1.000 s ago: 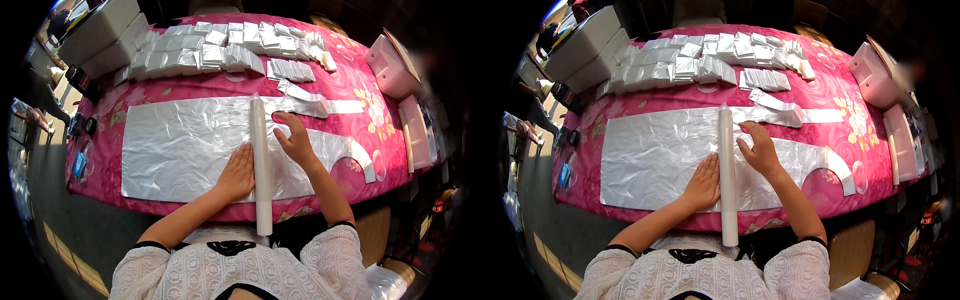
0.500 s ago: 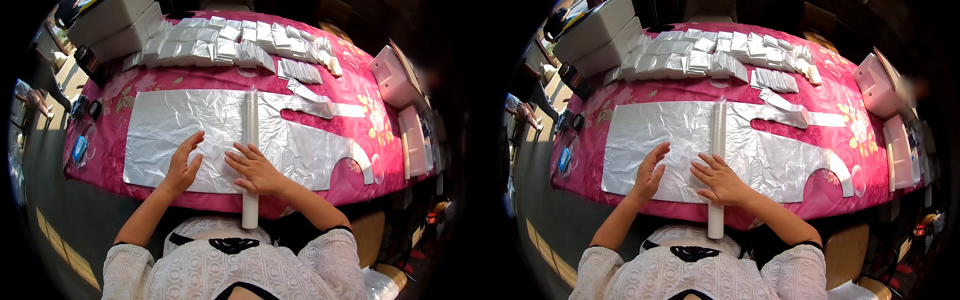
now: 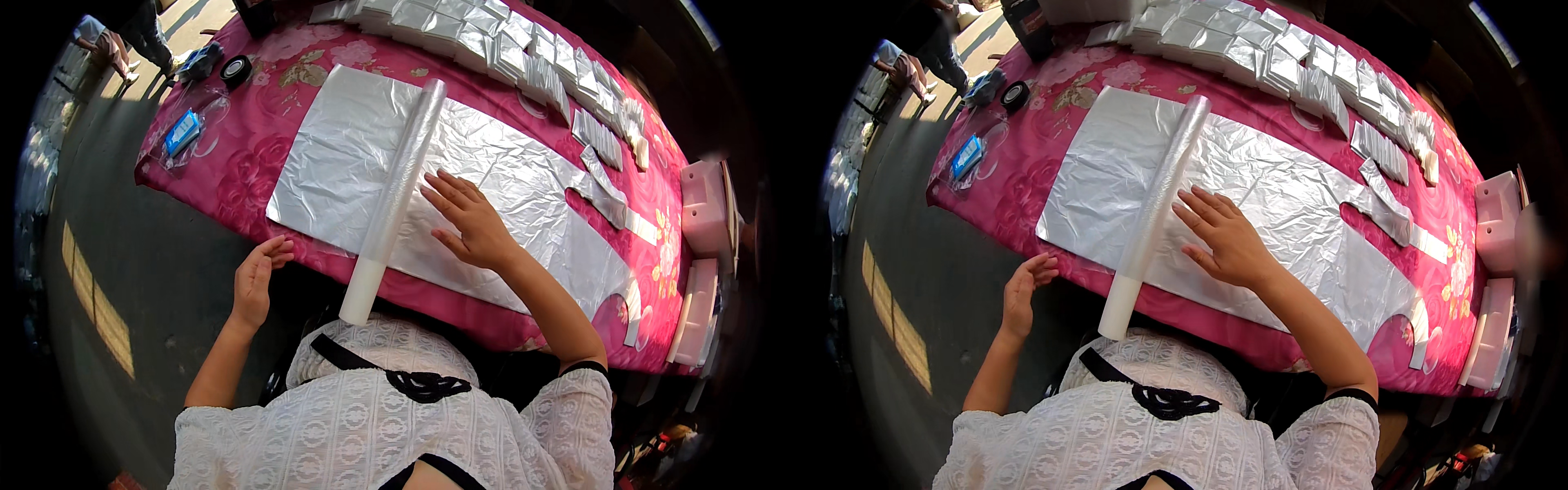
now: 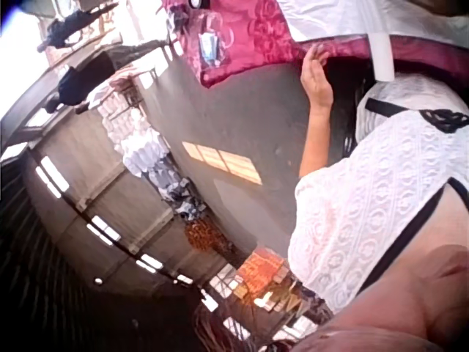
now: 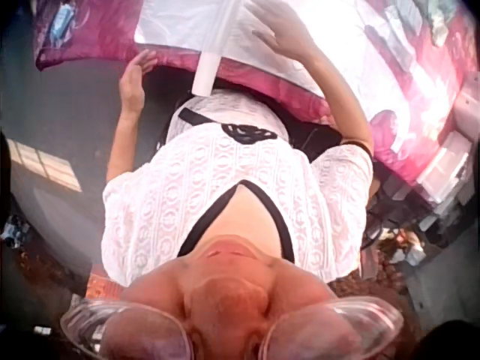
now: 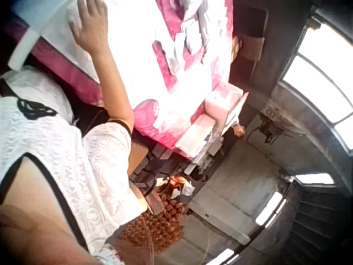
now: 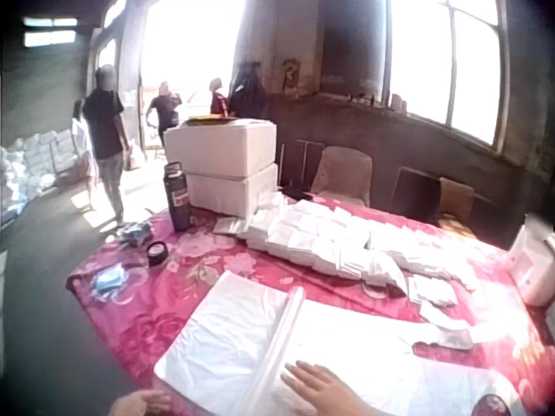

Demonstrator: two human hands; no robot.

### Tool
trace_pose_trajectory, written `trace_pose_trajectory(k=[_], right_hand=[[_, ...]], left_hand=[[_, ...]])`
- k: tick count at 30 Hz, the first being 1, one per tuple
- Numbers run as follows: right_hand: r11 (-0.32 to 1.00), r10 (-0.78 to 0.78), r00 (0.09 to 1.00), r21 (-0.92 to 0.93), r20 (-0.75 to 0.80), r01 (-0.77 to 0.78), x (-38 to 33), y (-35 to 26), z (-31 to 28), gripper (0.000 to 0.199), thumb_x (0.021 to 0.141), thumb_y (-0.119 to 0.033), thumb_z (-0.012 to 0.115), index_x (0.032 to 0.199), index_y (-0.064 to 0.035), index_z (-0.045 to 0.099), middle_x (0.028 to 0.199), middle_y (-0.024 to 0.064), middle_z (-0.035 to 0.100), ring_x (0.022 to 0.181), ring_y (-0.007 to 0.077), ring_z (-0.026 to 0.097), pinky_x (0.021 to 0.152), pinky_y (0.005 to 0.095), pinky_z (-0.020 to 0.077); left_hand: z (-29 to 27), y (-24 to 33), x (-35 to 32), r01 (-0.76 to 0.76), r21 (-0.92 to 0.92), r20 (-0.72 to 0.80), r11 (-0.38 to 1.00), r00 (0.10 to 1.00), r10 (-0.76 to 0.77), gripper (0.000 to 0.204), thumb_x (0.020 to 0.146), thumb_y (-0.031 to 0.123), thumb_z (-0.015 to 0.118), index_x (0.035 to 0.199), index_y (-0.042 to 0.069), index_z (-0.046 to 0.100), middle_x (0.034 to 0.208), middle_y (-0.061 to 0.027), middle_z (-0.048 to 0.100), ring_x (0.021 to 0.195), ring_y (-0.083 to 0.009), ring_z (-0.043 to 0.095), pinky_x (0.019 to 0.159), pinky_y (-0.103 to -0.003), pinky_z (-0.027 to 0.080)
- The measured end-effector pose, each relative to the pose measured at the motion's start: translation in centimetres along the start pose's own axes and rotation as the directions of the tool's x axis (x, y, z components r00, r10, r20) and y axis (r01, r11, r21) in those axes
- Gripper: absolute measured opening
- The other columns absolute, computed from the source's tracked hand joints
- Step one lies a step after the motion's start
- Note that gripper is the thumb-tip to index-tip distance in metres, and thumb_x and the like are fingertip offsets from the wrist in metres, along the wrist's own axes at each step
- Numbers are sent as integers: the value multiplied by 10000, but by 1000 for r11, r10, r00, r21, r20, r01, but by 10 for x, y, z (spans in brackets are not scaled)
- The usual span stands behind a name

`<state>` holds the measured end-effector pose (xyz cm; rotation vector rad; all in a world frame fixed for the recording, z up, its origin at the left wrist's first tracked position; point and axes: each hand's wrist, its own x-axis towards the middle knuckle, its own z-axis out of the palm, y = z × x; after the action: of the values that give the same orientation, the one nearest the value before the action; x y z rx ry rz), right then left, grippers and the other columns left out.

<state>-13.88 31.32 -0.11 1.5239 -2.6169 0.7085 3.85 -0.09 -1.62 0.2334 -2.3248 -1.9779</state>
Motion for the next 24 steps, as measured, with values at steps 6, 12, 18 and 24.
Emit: trace_pose_trajectory(k=[6,12,18,24], right_hand=[[977,-161,978,-118,132,176,62,-10,27,578,865,-428,473,1326,-88,395,1399,120,342,1323,287,254,1084,434,194],[990,-123,988,-55,96,129,61,-12,28,597,842,-442,501,1303,-73,415,1395,120,347,1305,295,289,1071,435,224],[998,-30,993,-54,110,36,17,-8,26,641,829,-467,504,1340,-102,374,1425,108,304,1323,294,265,1075,426,218],[987,-99,978,-108,182,120,42,-10,30,644,836,-482,482,1353,-117,363,1435,96,290,1341,280,230,1090,426,176]], left_hand=[[5,6,34,-608,659,441,442,789,428,453,734,116,651,1163,35,533,1237,-122,513,1126,-286,495,946,-397,393],[-1,-3,76,-795,551,780,254,599,183,630,775,353,591,1297,45,420,1374,-105,388,1308,-233,318,1084,-422,203],[-22,1,104,-846,454,849,279,505,152,695,760,442,583,1300,40,410,1382,-97,380,1312,-244,312,1090,-428,191],[-36,-1,102,-819,464,826,337,537,169,670,767,437,575,1271,19,436,1353,-125,413,1283,-272,356,1069,-443,233]])
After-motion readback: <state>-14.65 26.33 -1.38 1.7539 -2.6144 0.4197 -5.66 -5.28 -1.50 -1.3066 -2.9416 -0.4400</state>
